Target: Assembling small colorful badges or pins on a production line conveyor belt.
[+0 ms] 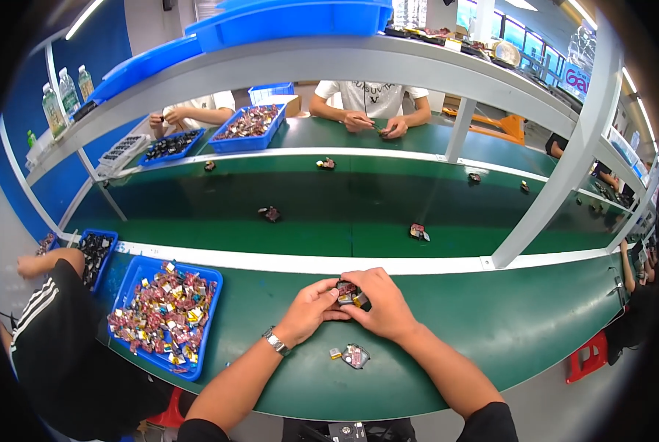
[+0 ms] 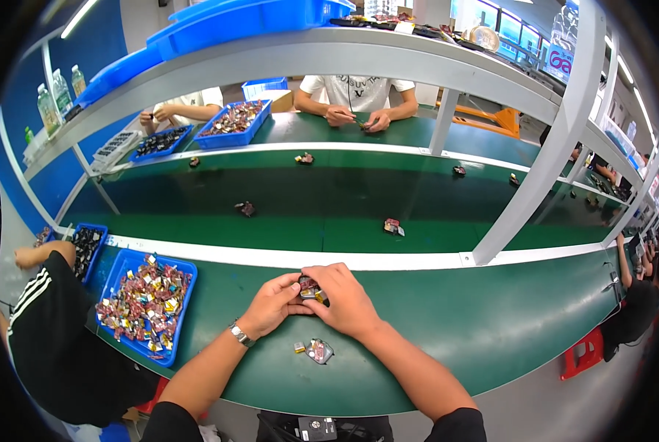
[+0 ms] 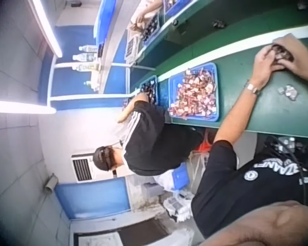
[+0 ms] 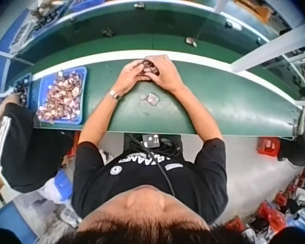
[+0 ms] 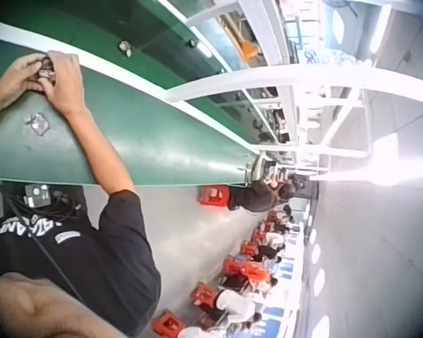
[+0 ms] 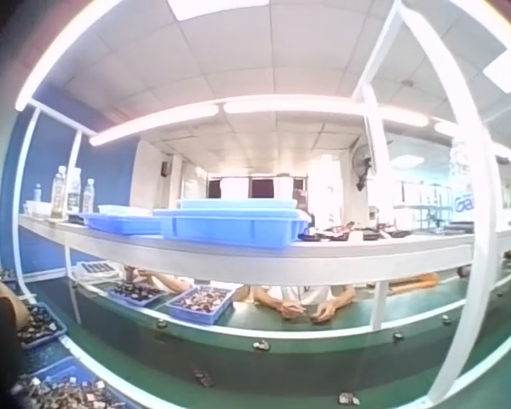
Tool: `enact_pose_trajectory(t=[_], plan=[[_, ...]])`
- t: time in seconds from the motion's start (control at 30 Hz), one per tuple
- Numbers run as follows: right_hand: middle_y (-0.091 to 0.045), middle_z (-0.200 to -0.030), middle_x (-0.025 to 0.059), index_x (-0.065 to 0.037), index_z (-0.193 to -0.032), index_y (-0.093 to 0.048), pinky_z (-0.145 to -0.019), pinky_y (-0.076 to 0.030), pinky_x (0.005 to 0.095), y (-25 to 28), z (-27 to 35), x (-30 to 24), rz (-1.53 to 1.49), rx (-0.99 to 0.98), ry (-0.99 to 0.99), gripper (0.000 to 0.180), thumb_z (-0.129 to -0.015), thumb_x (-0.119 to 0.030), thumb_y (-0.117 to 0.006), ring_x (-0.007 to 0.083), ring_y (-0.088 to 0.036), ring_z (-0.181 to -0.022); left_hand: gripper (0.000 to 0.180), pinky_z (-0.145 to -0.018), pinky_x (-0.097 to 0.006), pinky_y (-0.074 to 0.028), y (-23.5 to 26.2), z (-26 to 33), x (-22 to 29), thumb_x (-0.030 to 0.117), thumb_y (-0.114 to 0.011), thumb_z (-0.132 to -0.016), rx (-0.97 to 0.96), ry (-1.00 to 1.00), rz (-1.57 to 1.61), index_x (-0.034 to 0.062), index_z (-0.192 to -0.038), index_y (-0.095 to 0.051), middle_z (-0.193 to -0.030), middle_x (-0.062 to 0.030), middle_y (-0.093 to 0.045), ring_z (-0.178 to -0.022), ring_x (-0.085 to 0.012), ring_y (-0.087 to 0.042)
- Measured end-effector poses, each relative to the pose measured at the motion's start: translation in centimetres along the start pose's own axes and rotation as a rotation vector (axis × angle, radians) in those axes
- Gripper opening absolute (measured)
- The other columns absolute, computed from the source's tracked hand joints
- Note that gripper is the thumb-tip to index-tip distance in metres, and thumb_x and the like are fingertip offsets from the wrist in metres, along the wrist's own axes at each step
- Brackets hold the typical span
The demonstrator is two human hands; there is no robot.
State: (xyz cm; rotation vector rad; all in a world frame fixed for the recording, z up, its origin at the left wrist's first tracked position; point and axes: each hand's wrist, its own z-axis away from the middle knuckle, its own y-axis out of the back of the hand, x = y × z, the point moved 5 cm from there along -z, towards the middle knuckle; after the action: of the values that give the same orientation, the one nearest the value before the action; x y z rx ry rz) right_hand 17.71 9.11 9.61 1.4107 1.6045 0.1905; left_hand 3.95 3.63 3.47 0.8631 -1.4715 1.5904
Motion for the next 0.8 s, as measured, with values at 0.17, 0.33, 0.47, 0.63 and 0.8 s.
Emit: enact_pose_trajectory(t=[0.17,0.33,0.47,0.63,0.8], plan=[[-0.060,-0.118,0.0081,-0.005,-0.117,-0.059,-0.086,-0.051,0.0366,-0.3,0.1,-0.2,-0.015,0.090,0.065,0.047,-0.073,-0.004,-0.074,0.0278,-0.057,-0.102,0.035,-0.092,-0.035,-0.055,0.1,0.1,0.6,0.015,-0.042,-0.103,0.020,0.011,0.030,-0.0025,-0.133,-0.046,-0.120,-0.0137,-0.060,-0.107,-0.0209,-0.063],[-0.060,-0.118,0.0094,-0.004,-0.108,-0.064,-0.083,-0.052,0.0363,-0.5,0.2,0.2,-0.001,0.097,0.065,0.035,-0.074,0.000,-0.069,0.0275,-0.059,-0.101,0.035,-0.094,-0.037,-0.055,1.0,0.0,-0.1,0.012,-0.043,-0.102,0.060,0.007,0.057,-0.0019,-0.134,-0.045,-0.117,-0.0128,-0.060,-0.108,-0.0214,-0.062],[-0.060,-0.117,0.0098,-0.005,-0.101,-0.064,-0.085,-0.051,0.0381,-0.6,0.2,0.6,0.030,0.069,0.079,0.029,-0.073,0.001,-0.070,0.0290,-0.059,-0.102,0.034,-0.095,-0.037,-0.055,0.4,0.0,0.4,0.008,-0.042,-0.101,0.071,-0.007,-0.002,-0.0015,-0.134,-0.045,-0.115,-0.0122,-0.060,-0.109,-0.0208,-0.062],[-0.057,-0.119,0.0109,-0.006,-0.093,-0.063,-0.088,-0.050,0.0395,0.0,-0.1,0.4,0.038,0.016,0.146,0.022,-0.073,-0.002,-0.071,0.0303,-0.057,-0.106,0.032,-0.095,-0.036,-0.055,0.1,0.2,0.5,0.006,-0.041,-0.101,0.089,-0.010,-0.079,-0.0012,-0.132,-0.046,-0.115,-0.0118,-0.060,-0.109,-0.0199,-0.061],[-0.056,-0.121,0.0111,-0.006,-0.090,-0.064,-0.091,-0.048,0.0398,-0.1,-0.1,0.7,0.081,-0.008,0.146,0.018,-0.074,-0.006,-0.072,0.0309,-0.055,-0.111,0.032,-0.095,-0.036,-0.055,0.3,0.2,0.2,0.005,-0.042,-0.101,0.079,-0.009,-0.118,0.0007,-0.132,-0.047,-0.120,-0.0131,-0.059,-0.110,-0.0203,-0.061]])
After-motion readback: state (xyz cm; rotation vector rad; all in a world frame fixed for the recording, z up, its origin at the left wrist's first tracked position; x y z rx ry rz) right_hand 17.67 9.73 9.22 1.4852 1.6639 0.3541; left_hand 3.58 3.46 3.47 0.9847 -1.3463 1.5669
